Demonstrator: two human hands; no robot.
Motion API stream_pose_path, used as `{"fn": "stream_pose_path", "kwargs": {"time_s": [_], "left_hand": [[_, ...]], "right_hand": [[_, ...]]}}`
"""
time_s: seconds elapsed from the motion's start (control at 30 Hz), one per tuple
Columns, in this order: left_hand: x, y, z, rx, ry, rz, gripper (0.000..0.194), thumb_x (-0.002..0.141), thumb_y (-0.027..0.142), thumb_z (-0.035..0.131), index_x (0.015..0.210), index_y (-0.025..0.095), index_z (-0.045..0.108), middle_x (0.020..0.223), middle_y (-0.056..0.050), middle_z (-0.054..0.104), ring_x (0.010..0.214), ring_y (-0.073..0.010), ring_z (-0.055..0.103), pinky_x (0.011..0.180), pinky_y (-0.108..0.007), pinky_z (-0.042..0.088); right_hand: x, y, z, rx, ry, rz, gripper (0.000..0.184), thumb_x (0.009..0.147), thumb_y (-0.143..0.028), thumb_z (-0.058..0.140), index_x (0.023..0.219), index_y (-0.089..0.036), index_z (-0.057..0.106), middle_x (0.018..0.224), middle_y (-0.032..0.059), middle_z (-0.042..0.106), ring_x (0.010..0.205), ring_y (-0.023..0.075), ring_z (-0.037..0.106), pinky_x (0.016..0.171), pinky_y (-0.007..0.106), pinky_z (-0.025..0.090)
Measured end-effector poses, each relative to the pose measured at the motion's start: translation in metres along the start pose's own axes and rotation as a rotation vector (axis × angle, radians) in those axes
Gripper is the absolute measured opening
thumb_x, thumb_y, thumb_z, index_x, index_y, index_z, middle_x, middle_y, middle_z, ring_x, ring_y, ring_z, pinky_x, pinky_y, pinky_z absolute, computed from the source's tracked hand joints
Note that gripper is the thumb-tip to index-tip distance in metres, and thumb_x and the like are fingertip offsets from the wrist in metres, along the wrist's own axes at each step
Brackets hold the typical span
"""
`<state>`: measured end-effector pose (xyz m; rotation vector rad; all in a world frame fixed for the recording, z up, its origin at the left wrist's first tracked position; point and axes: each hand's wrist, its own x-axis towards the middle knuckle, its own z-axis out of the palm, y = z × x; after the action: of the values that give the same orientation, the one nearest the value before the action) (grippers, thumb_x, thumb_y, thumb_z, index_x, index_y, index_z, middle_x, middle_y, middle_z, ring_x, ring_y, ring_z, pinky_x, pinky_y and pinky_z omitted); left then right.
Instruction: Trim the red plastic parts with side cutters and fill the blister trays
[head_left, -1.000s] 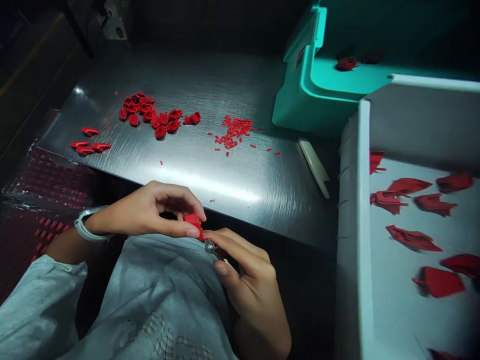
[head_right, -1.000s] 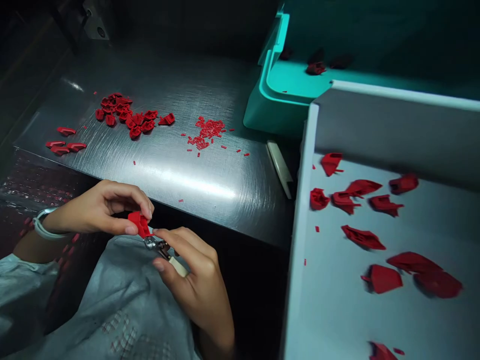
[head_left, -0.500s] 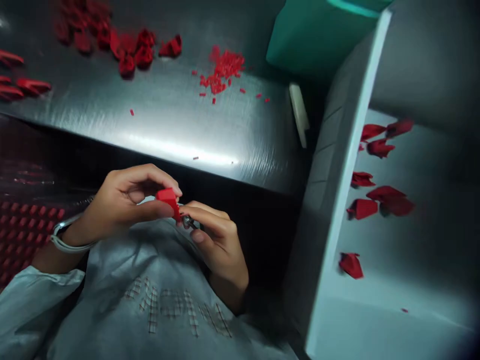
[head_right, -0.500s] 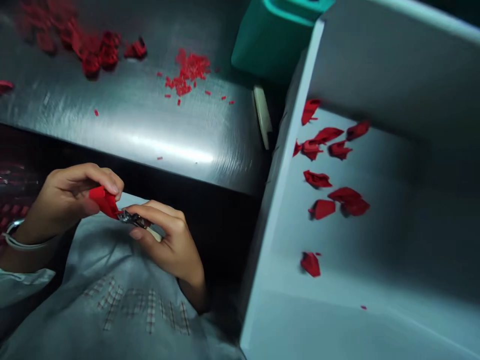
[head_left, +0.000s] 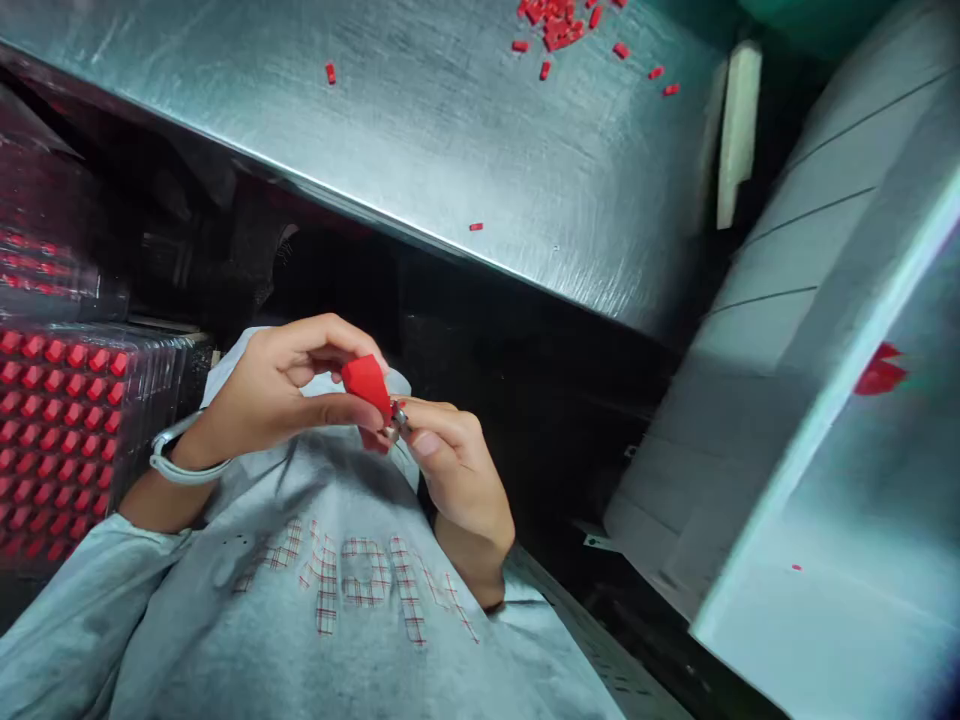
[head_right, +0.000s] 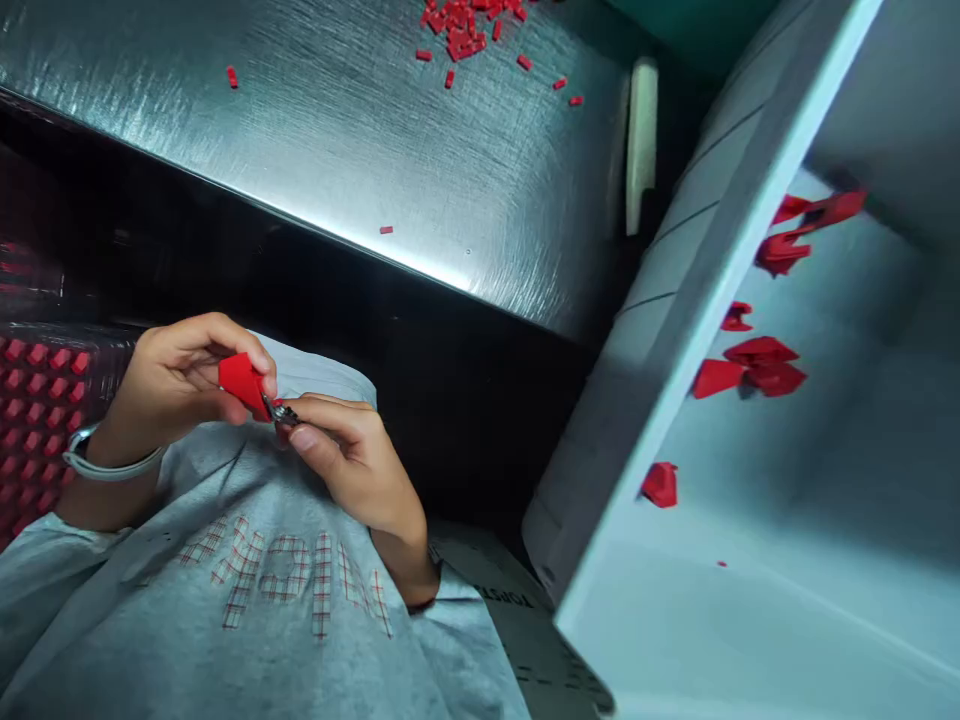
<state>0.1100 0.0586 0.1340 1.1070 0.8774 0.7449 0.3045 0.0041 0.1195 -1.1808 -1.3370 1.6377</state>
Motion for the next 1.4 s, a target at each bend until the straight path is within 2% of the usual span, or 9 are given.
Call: {"fn": "stream_pose_path", "kwargs": {"time_s": [0.1, 0.23, 0.4, 0.53, 0.63, 0.8, 1.07, 1.2, 1.4], "left_hand": [[-0.002, -0.001, -0.006, -0.009, -0.003, 0.027, 0.038, 0.078, 0.052, 0.087, 0.094, 0.021, 0.071, 0.083, -0.001, 0.075, 0.075, -0.0173, 0.074, 0.073, -0.028, 0.061], [-0.004, -0.007, -0.008, -0.025, 0.054, 0.043, 0.039, 0.083, 0.045, 0.085, 0.113, 0.023, 0.072, 0.083, 0.0, 0.074, 0.07, -0.0151, 0.072, 0.072, -0.028, 0.061], [-0.006, -0.019, -0.011, -0.004, 0.119, 0.04, 0.038, 0.084, 0.045, 0.083, 0.111, 0.021, 0.073, 0.099, -0.005, 0.076, 0.084, -0.0161, 0.073, 0.075, -0.025, 0.06], [-0.004, -0.02, -0.014, -0.013, 0.105, 0.062, 0.035, 0.085, 0.041, 0.083, 0.11, 0.02, 0.073, 0.092, -0.003, 0.075, 0.081, -0.015, 0.072, 0.075, -0.024, 0.059], [-0.001, -0.02, -0.011, -0.032, 0.114, 0.076, 0.032, 0.085, 0.039, 0.083, 0.108, 0.02, 0.073, 0.089, -0.003, 0.075, 0.079, -0.0141, 0.071, 0.076, -0.024, 0.058], [-0.002, -0.033, -0.002, -0.04, 0.148, 0.103, 0.033, 0.085, 0.041, 0.082, 0.108, 0.018, 0.073, 0.1, -0.005, 0.076, 0.092, -0.0169, 0.073, 0.081, -0.026, 0.058], [-0.024, -0.056, 0.001, -0.136, 0.201, 0.114, 0.027, 0.088, 0.034, 0.079, 0.111, 0.02, 0.073, 0.101, -0.005, 0.077, 0.089, -0.0153, 0.072, 0.079, -0.026, 0.054], [-0.038, -0.061, -0.003, -0.158, 0.241, 0.12, 0.03, 0.088, 0.037, 0.079, 0.112, 0.02, 0.074, 0.098, -0.004, 0.077, 0.088, -0.0163, 0.073, 0.079, -0.027, 0.054], [-0.055, -0.066, -0.013, -0.161, 0.327, 0.171, 0.035, 0.087, 0.044, 0.08, 0.112, 0.019, 0.076, 0.101, -0.007, 0.077, 0.095, -0.0192, 0.073, 0.084, -0.029, 0.055]], "right_hand": [[0.004, 0.001, 0.003, 0.057, -0.043, 0.019, 0.064, 0.098, -0.077, 0.049, 0.077, -0.023, 0.076, 0.069, 0.002, 0.068, 0.063, 0.0206, 0.063, 0.065, 0.034, 0.053], [0.007, 0.002, 0.007, 0.186, -0.035, 0.053, 0.058, 0.102, -0.07, 0.049, 0.08, -0.023, 0.075, 0.072, 0.0017, 0.067, 0.062, 0.0186, 0.059, 0.062, 0.032, 0.052], [0.011, -0.004, 0.008, 0.134, -0.019, 0.166, 0.065, 0.103, -0.073, 0.042, 0.081, -0.023, 0.076, 0.074, 0.0041, 0.069, 0.064, 0.0206, 0.061, 0.064, 0.035, 0.053], [0.016, -0.009, 0.007, 0.144, -0.041, 0.177, 0.063, 0.102, -0.074, 0.045, 0.079, -0.023, 0.075, 0.071, 0.0037, 0.067, 0.064, 0.0207, 0.062, 0.064, 0.034, 0.053], [0.015, -0.002, 0.005, 0.161, -0.037, 0.167, 0.061, 0.103, -0.071, 0.046, 0.084, -0.022, 0.078, 0.072, 0.0037, 0.067, 0.065, 0.0206, 0.062, 0.065, 0.034, 0.053], [0.003, 0.022, 0.003, 0.25, -0.045, 0.221, 0.061, 0.106, -0.066, 0.043, 0.089, -0.02, 0.079, 0.078, 0.0062, 0.071, 0.068, 0.022, 0.063, 0.066, 0.034, 0.053], [0.005, 0.028, 0.019, 0.228, -0.063, 0.273, 0.058, 0.099, -0.07, 0.053, 0.076, -0.022, 0.075, 0.062, 0.0053, 0.066, 0.063, 0.026, 0.067, 0.06, 0.037, 0.058], [0.009, 0.024, 0.032, 0.198, -0.142, 0.27, 0.061, 0.098, -0.073, 0.051, 0.077, -0.02, 0.073, 0.062, 0.0064, 0.066, 0.059, 0.0244, 0.066, 0.054, 0.035, 0.056], [0.013, 0.023, 0.047, 0.256, -0.248, 0.367, 0.06, 0.094, -0.076, 0.055, 0.078, -0.022, 0.074, 0.065, 0.0057, 0.068, 0.058, 0.0222, 0.064, 0.059, 0.034, 0.056]]}}
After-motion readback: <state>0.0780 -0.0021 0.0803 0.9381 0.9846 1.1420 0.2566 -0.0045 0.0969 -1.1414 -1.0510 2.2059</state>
